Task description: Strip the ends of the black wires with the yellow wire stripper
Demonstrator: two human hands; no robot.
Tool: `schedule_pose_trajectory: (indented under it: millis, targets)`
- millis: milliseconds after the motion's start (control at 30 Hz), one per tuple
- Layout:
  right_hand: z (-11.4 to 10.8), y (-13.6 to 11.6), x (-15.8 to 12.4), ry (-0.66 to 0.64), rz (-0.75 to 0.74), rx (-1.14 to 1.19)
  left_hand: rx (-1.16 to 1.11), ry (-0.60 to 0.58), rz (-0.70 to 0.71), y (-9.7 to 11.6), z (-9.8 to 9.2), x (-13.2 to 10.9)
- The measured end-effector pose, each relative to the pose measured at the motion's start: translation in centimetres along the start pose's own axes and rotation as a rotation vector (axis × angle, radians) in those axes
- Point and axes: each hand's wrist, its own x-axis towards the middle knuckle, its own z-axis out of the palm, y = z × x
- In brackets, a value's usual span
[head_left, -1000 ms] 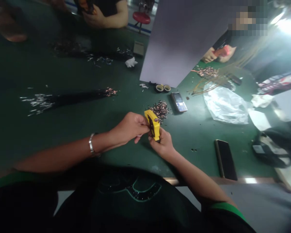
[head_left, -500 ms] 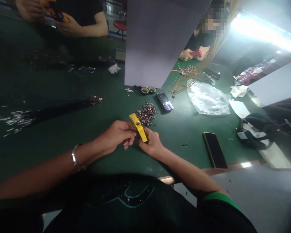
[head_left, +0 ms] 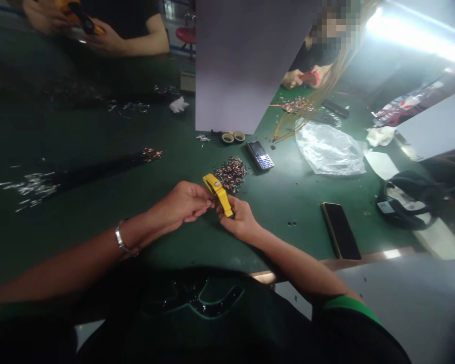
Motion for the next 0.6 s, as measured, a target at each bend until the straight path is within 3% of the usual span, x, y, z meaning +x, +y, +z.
schedule_pose_trajectory:
  millis: [267,600]
  targets:
    - [-0.1,0.2,-0.5,-0.058,0.213,0.271,0.02,-0.033,0.038,-0.4,-0.8,0.9]
    - [0.1,0.4,-0.3,-0.078,0.266,0.416,0.066,-0.064,0.059,-0.7,-1.3,1.3]
